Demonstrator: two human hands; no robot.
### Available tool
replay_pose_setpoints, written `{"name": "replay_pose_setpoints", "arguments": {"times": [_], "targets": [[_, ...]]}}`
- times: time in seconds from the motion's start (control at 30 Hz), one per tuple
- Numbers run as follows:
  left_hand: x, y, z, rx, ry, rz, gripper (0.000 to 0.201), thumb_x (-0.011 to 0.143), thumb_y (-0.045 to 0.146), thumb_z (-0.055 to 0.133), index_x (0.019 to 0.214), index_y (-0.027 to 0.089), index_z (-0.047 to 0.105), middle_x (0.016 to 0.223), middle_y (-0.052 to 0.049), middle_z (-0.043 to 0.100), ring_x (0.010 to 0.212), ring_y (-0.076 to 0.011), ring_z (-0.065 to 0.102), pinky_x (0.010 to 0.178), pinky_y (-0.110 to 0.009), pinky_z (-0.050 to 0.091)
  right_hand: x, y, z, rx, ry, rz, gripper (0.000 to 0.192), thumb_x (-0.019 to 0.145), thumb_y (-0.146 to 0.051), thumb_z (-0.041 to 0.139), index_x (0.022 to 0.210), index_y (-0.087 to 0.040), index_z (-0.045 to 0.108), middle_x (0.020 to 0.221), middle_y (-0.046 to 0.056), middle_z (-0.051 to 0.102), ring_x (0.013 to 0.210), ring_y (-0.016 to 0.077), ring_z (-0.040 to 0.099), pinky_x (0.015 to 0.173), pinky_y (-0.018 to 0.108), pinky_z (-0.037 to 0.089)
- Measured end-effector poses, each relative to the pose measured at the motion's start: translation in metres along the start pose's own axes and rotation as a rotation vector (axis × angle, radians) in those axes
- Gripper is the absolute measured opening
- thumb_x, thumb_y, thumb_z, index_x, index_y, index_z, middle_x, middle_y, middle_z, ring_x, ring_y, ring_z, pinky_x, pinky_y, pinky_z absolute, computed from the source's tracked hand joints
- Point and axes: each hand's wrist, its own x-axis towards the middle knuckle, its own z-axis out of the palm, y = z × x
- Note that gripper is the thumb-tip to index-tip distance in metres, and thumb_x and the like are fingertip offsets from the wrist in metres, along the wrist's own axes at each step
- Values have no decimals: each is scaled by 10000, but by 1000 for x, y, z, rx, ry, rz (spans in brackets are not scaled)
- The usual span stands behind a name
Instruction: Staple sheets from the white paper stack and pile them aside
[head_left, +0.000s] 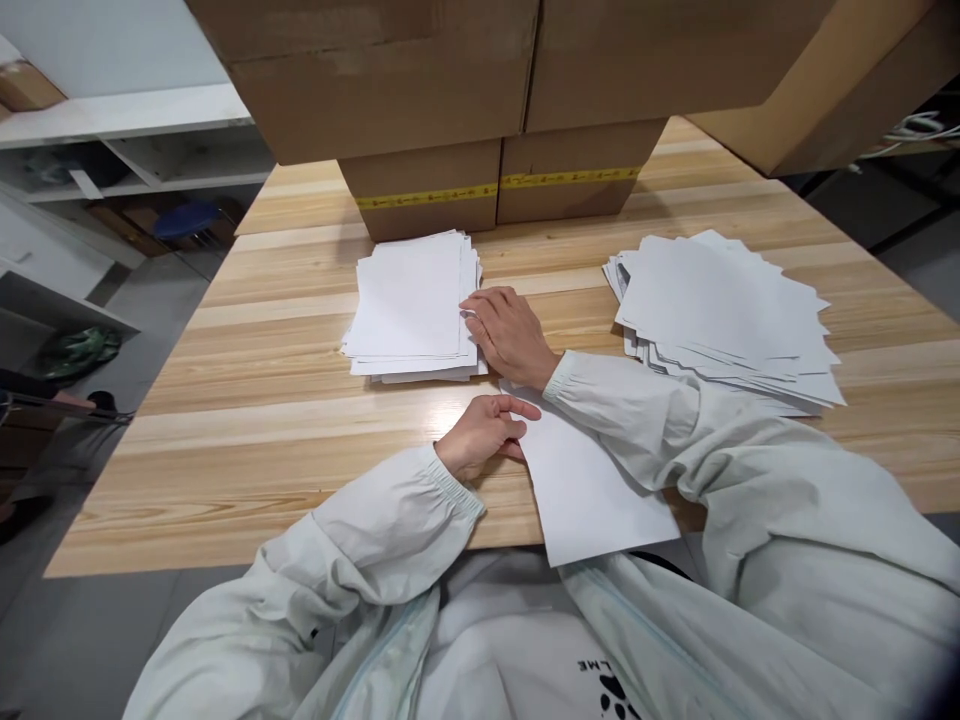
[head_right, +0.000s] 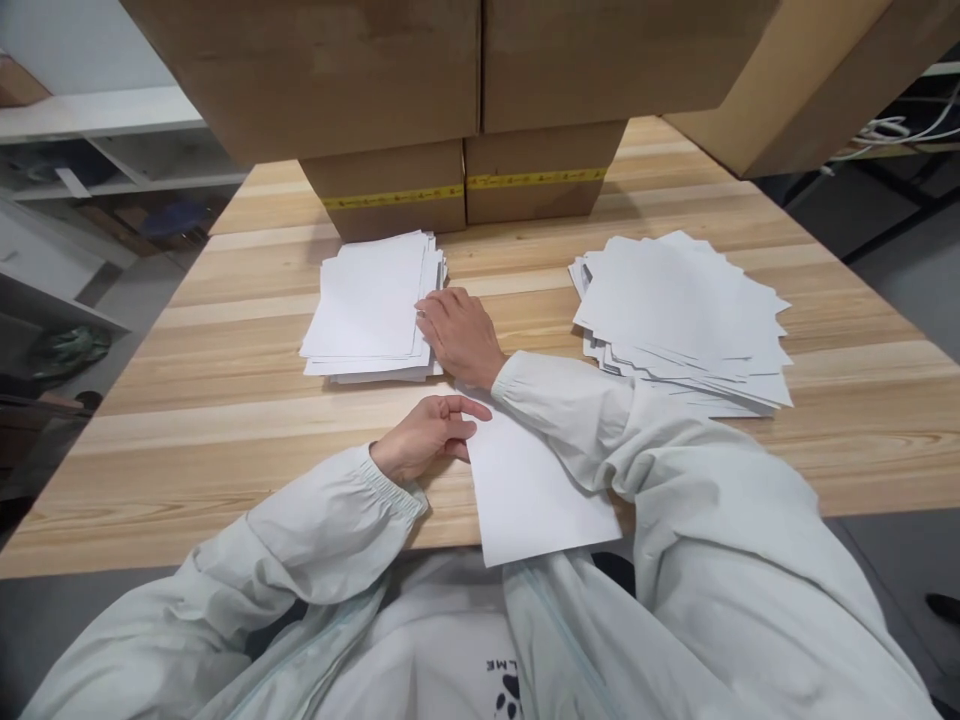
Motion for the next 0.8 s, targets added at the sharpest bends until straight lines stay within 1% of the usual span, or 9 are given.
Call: {"name": "replay_pose_setpoints", "arguments": {"times": [0.17, 0.27, 0.33, 0.43, 0.5, 0.6, 0.7, 0.77, 0.8], "targets": [[2, -1, -2, -10, 2, 2, 202, 771, -94, 545, 833, 76, 635, 589, 13, 598, 467, -90, 595, 495, -220, 551, -4, 1, 7, -11, 25, -10, 383, 1046, -319, 322, 1259, -167, 600, 1346, 145, 600, 1261, 296, 447, 1042, 455, 339], [1, -3, -3, 0, 1, 22, 201, 770, -89, 541, 833, 79, 631, 609, -2, 616, 481, -97, 605, 501, -230, 558, 0, -4, -1, -49, 29, -6, 381, 1040, -316, 352, 1302, -155, 576, 1394, 140, 580, 1300, 286, 436, 1067, 446, 331], [-1, -6, -4, 20, -10, 30, 192, 768, -78, 547, 834, 81, 631, 587, 7, 600, 474, -96, 598, 505, -230, 554, -1, -6, -17, -56, 69, -27, 408, 1041, -341, 363, 1343, -140, 549, 1433, 134, 561, 1327, 272, 429, 1101, 440, 321], [-7, -15, -7, 65, -60, 60, 173, 773, -40, 560, 847, 93, 643, 504, 59, 501, 439, -77, 538, 520, -222, 538, -22, -1, -58, -22, 205, -14, 414, 1021, -381, 421, 1326, -142, 566, 1397, 134, 598, 1333, 259, 458, 1158, 442, 308], [-14, -21, -9, 113, -110, 145, 139, 793, 10, 570, 848, 110, 651, 502, 67, 474, 442, -66, 492, 513, -200, 495, -54, 6, -89, 54, 250, 114, 414, 969, -410, 521, 1305, -178, 585, 1366, 136, 619, 1314, 283, 501, 1165, 468, 331], [-27, -28, -13, 240, -133, 380, 107, 835, 94, 575, 834, 136, 674, 566, 39, 521, 486, -58, 437, 498, -181, 388, -116, 10, -121, 332, 98, 493, 557, 875, -517, 646, 1375, -301, 531, 1397, 96, 610, 1283, 329, 570, 1061, 511, 470], [-37, -29, -13, 379, -60, 619, 154, 870, 132, 558, 852, 162, 709, 653, 7, 601, 570, -77, 479, 564, -207, 392, -168, -3, -122, 660, -153, 738, 550, 761, -598, 736, 1206, -287, 650, 1156, 108, 733, 1065, 349, 693, 844, 481, 597], [-40, -25, -14, 442, -23, 721, 176, 885, 142, 548, 871, 172, 720, 715, -12, 654, 637, -97, 548, 619, -222, 433, -183, -15, -114, 810, -164, 851, 472, 754, -601, 738, 1093, -275, 694, 1052, 107, 759, 960, 332, 720, 776, 475, 615], [-40, -22, -15, 464, -13, 765, 186, 893, 144, 538, 883, 173, 722, 747, -21, 677, 670, -107, 582, 646, -229, 459, -183, -18, -110, 826, -106, 898, 421, 755, -584, 743, 1037, -274, 708, 1031, 105, 764, 934, 326, 723, 769, 481, 614]]}}
